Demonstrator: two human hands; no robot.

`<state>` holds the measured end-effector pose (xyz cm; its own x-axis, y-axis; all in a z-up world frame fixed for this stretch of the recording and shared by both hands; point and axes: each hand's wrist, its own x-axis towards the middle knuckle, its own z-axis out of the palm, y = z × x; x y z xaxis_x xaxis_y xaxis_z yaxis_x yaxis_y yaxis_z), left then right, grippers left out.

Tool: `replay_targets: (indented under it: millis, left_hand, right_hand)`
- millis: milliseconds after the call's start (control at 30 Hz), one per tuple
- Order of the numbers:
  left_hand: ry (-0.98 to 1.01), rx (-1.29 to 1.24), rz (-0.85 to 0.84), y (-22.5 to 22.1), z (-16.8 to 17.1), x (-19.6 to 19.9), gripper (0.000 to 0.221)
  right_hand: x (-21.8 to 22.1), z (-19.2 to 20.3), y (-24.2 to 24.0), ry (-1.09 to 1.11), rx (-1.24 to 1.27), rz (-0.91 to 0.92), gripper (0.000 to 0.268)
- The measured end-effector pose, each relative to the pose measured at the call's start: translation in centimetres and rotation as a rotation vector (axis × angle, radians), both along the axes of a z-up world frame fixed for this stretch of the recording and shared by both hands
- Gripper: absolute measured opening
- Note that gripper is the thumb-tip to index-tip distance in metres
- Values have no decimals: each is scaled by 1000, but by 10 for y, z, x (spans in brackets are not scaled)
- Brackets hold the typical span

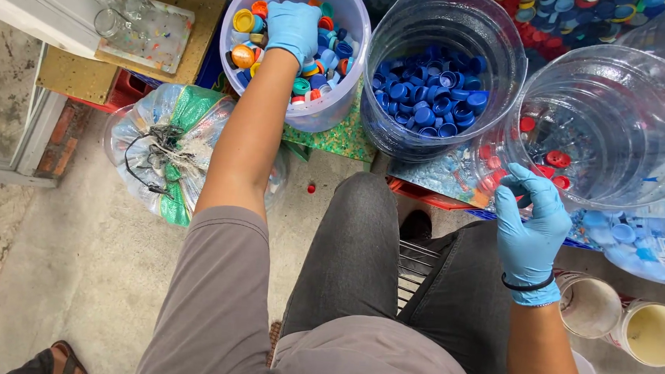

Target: The person sorts mixed plastic bottle caps by color into separate containers. They pick caps from a mixed bin and place them into clear containers designated for blue, red, and light blue caps. The process is repetitive and continues throughout the clip.

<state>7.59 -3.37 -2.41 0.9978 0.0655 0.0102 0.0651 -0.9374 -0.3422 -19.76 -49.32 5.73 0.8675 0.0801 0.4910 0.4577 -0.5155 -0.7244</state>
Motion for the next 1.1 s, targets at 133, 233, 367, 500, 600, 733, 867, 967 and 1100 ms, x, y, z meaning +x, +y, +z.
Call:
replay_targets:
  millis: [133,233,367,500,600,733,867,967,1100]
  left_hand:
    - [91,115,11,-14,22,-12,23]
    - [115,165,-43,-11,18,-9,19]
    - [168,135,-75,-13,18,-5,31]
    - [188,103,-15,-9,6,5,28]
    - [206,47,-15,-7,14,-5,41]
    - [-89,-93,-181,20,14,-24,23]
    - [-432,-406,-379,19,54,-69,30]
    - [-519,-650,-509,-20,96,-119,31]
    - [-618,-840,-720,-94,141,-170,18]
  right_hand:
    - [-3,2,1,34,23,-13,29]
    - [-2,-1,1,54,42,-27,29]
    - [-3,-6,1,91,72,-37,30]
    - [-4,-2,2,83,67,-57,28]
    - [-4,-3,-2,67,48,-58,29]
    - [-3,-6,-3,67,60,-48,29]
    - [1,-6,2,55,52,-15,32]
    - [9,7,15,65,13,34,35]
    - [20,30,45,134,93,138,37]
